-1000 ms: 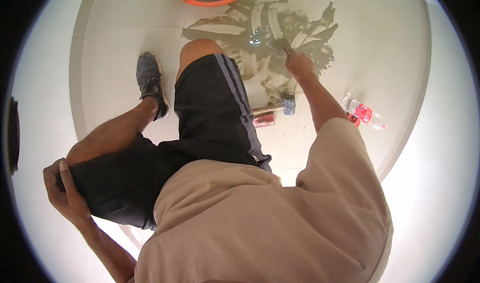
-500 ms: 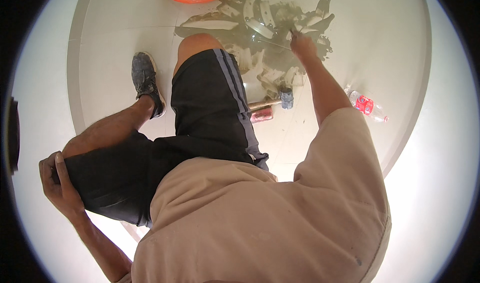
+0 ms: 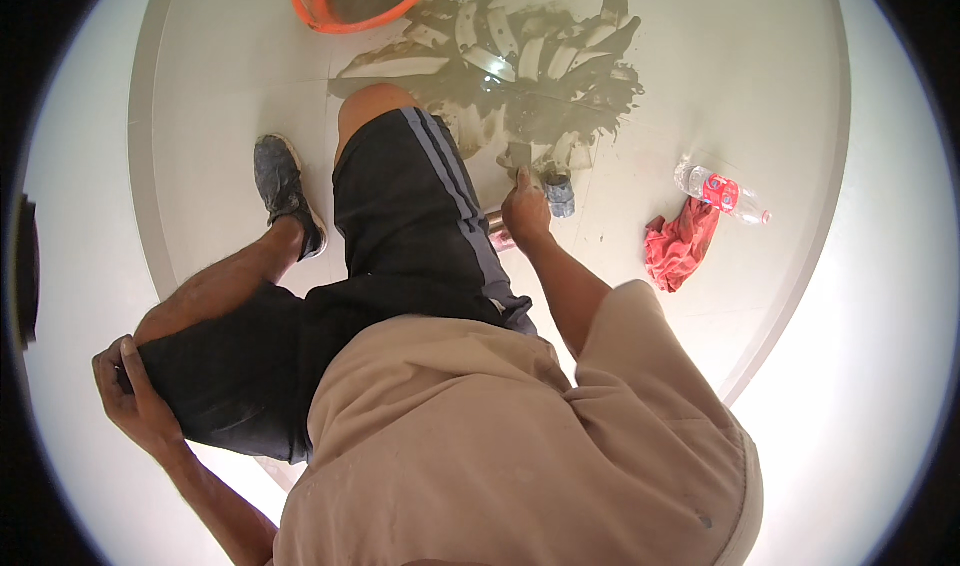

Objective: The person applies grout to the gaps between floor tiles using a putty knife and a hammer, wipes the surface with a red cloth, and cleans the tiles using a sponge and water from a bottle.

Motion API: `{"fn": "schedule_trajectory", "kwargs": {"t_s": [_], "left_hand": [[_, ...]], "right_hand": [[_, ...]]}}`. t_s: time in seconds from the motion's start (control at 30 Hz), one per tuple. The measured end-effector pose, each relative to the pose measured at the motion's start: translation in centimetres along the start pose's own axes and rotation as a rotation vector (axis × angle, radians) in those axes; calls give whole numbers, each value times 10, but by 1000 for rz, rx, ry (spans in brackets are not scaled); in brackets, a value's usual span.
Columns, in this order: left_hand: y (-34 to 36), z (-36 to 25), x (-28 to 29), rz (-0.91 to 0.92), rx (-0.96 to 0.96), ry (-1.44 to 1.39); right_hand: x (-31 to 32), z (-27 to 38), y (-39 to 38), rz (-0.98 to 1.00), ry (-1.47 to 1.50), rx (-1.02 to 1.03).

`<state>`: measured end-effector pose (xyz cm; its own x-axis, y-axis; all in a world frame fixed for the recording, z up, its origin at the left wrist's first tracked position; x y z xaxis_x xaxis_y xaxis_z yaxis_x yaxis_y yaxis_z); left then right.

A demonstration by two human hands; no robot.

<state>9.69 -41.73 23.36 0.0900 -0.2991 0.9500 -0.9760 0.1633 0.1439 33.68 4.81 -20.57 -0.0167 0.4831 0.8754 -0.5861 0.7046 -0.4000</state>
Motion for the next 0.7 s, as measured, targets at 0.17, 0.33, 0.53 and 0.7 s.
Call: {"fn": "schedule_trajectory", "kwargs": {"t_s": [0.17,0.33,0.53,0.7], "left_hand": [[2,-7,-3,14,-64,-27],[1,-11,0,1,-44,-15],[1,-15,-3,13,-98,-39],[-1,-14,-2,-3,-77,-39]], "right_hand": [[26,11,54,175,-113,-218],[9,-15,9,2,9,-85],[23,-26,71,38,-43,-265],[47,-17,46,158,-95,-338]]}}
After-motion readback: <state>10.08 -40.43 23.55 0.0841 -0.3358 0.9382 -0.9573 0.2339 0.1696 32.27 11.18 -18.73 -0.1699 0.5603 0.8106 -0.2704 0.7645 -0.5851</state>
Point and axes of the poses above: each hand's wrist, its own y-axis towards the middle knuckle, its own x-axis out of the back of the hand, z = x × y, the point moved 8 cm from there along y, towards the middle knuckle, and after that the axes turned 14 degrees about -x, right-handed, at the moved point
